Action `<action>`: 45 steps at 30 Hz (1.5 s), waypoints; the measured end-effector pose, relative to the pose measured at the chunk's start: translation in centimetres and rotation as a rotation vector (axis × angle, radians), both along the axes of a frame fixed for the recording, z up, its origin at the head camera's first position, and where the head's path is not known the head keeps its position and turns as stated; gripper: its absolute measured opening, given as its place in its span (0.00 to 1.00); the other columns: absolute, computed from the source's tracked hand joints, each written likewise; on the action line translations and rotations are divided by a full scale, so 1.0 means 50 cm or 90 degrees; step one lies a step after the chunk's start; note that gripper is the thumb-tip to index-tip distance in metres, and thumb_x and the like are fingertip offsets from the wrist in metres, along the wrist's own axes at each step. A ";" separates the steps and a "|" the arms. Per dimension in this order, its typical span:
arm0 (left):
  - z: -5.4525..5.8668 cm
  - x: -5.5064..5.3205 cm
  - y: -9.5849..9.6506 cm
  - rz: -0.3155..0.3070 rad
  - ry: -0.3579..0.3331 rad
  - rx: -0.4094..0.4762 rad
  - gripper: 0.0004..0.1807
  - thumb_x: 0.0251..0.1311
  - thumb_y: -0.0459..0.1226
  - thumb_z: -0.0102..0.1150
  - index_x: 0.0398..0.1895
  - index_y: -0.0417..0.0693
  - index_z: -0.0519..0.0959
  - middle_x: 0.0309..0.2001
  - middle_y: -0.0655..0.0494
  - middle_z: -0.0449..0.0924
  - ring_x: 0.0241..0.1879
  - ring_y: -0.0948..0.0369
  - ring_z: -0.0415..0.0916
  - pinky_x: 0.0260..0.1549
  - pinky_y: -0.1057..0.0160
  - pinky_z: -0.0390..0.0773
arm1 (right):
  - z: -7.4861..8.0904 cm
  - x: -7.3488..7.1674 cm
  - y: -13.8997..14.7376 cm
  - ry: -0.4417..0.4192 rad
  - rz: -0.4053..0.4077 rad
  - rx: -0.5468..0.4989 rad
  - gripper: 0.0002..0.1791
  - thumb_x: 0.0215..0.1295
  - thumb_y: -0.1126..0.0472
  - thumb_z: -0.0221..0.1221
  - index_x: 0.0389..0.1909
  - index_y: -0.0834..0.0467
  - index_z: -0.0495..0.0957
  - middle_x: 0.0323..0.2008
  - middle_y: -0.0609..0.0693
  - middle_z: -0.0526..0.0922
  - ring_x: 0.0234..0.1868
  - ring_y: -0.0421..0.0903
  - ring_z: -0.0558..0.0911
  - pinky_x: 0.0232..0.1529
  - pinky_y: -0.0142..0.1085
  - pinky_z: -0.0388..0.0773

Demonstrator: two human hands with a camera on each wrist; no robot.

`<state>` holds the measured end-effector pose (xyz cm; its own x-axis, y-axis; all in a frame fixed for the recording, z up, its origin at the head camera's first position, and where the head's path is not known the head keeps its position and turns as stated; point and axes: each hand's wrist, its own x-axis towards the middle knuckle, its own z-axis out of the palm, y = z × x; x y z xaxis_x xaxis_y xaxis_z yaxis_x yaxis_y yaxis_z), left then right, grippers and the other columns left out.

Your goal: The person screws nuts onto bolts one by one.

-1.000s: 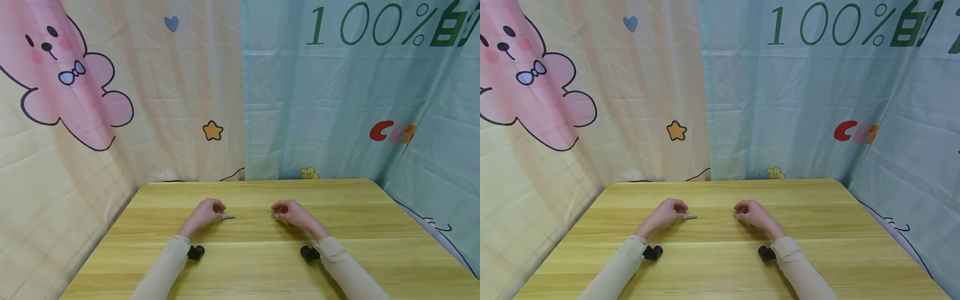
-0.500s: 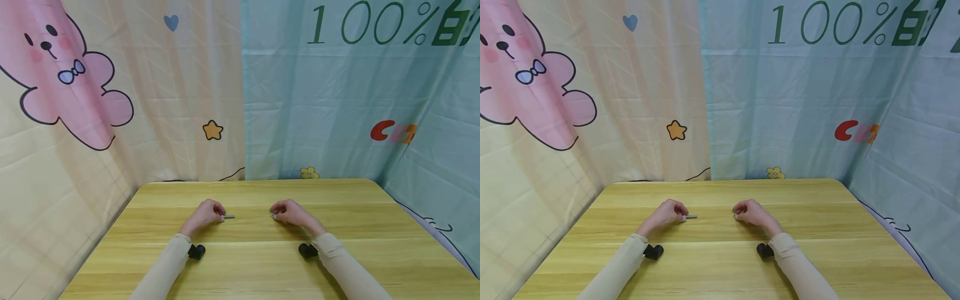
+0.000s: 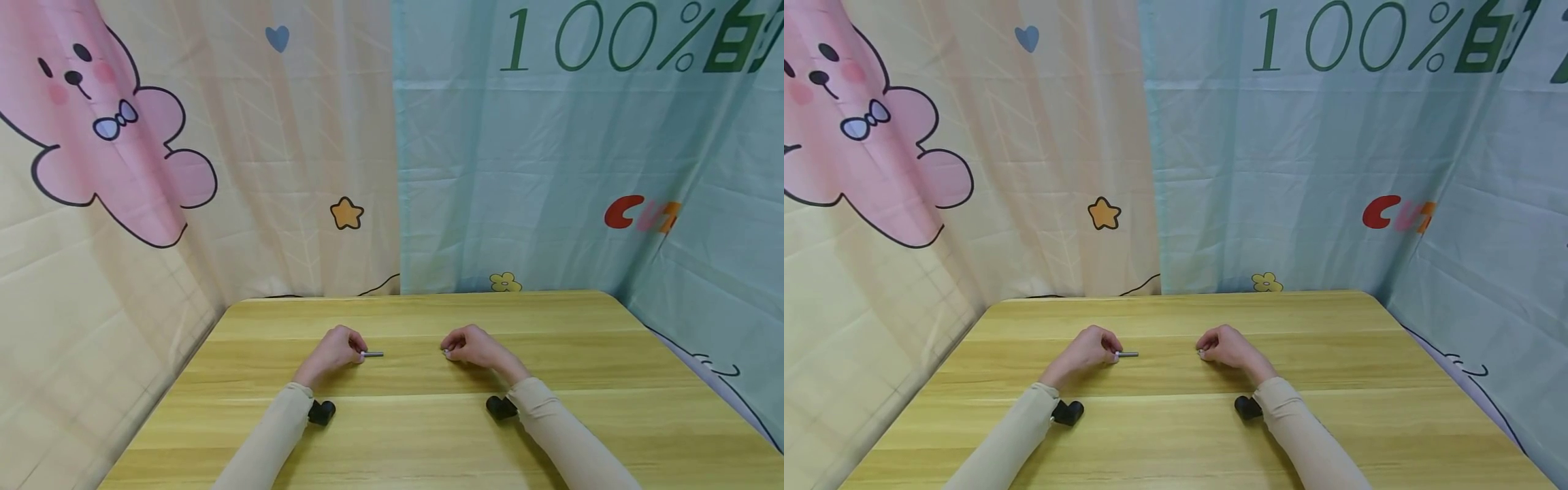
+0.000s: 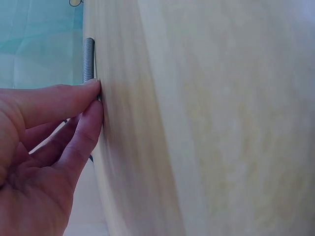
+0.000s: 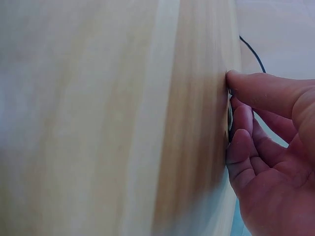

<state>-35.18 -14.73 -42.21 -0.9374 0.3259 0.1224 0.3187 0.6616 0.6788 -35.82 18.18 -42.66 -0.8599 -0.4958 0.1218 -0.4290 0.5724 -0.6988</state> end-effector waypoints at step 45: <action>0.061 0.048 0.032 0.058 0.040 0.203 0.02 0.63 0.27 0.62 0.37 0.38 0.83 0.31 0.46 0.81 0.26 0.58 0.78 0.36 0.46 0.84 | -0.005 0.001 -0.005 0.010 -0.024 0.007 0.06 0.62 0.69 0.64 0.39 0.64 0.84 0.31 0.47 0.82 0.31 0.41 0.75 0.34 0.34 0.75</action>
<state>-32.80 -13.15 -39.14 -0.9484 0.1769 0.2631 0.3156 0.4465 0.8373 -35.78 17.95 -42.89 -0.8760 -0.4645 0.1299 -0.4175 0.5954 -0.6864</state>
